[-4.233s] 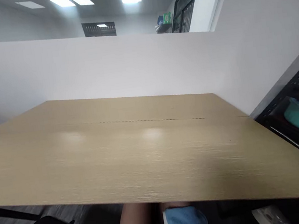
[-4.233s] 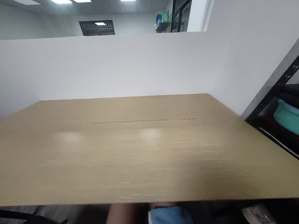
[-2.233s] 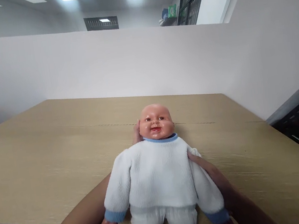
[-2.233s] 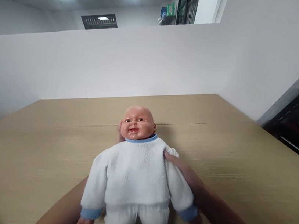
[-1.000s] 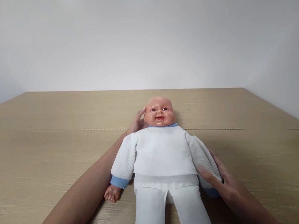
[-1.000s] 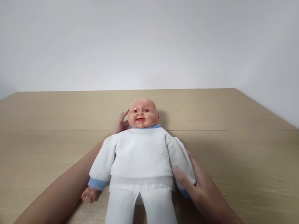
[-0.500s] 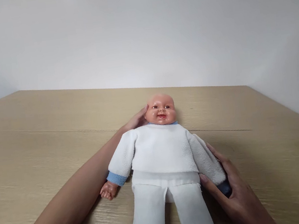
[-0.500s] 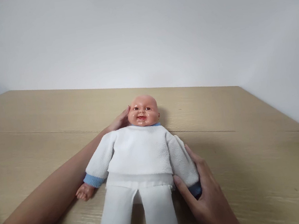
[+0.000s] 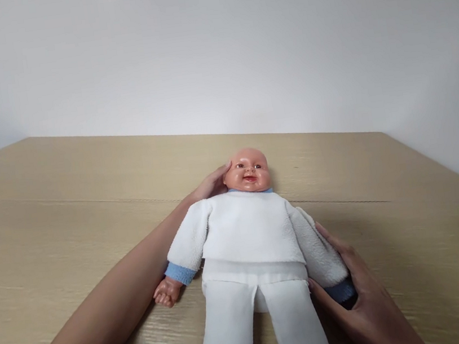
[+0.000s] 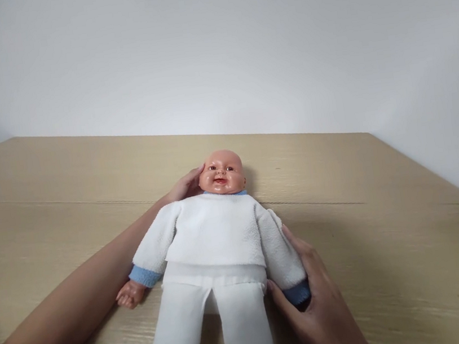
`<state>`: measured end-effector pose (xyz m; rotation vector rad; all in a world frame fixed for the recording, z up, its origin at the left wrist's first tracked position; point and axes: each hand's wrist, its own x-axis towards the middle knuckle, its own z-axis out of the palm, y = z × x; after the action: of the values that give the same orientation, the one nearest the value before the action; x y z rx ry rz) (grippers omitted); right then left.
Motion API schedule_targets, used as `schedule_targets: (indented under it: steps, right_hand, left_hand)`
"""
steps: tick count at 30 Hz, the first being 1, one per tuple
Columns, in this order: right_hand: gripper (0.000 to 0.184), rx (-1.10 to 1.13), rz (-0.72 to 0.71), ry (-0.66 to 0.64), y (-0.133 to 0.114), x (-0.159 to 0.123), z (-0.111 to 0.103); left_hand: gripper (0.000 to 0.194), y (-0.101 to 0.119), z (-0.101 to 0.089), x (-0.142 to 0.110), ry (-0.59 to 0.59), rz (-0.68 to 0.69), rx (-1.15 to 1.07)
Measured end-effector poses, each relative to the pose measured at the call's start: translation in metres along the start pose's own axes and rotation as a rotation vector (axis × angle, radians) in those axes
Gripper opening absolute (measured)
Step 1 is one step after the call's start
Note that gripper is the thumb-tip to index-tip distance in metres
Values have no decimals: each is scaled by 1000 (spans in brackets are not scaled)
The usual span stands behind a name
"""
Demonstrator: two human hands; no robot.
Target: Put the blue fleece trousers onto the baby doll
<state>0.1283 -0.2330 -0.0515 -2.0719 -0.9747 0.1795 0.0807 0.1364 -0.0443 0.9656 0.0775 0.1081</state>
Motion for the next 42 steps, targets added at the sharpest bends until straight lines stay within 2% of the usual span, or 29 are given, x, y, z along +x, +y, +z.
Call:
schedule_targets:
  steps: [5,11,16,24,36,42]
  right_hand:
    - [82,30,15,1,2,1,2]
    - [83,90,18,-19,4,7,2]
    - [80,75,14,-32,5,8,2]
    - [79,50,19,-44,5,6,1]
    - [80,45,8,-50,7,4,1]
    - [79,73,-12,-57,4,6,1]
  left_hand:
    - [56,-1,4,-2,11,13,0]
    - [56,-5,4,1,48,107,19]
    - [55,-3,7,-1,48,66,-2]
    - [56,-8,-5,6,120,37,-9]
    - [62,-11,-15,12,120,-1,10]
    - [63,-10,-12,12,123,-5,13]
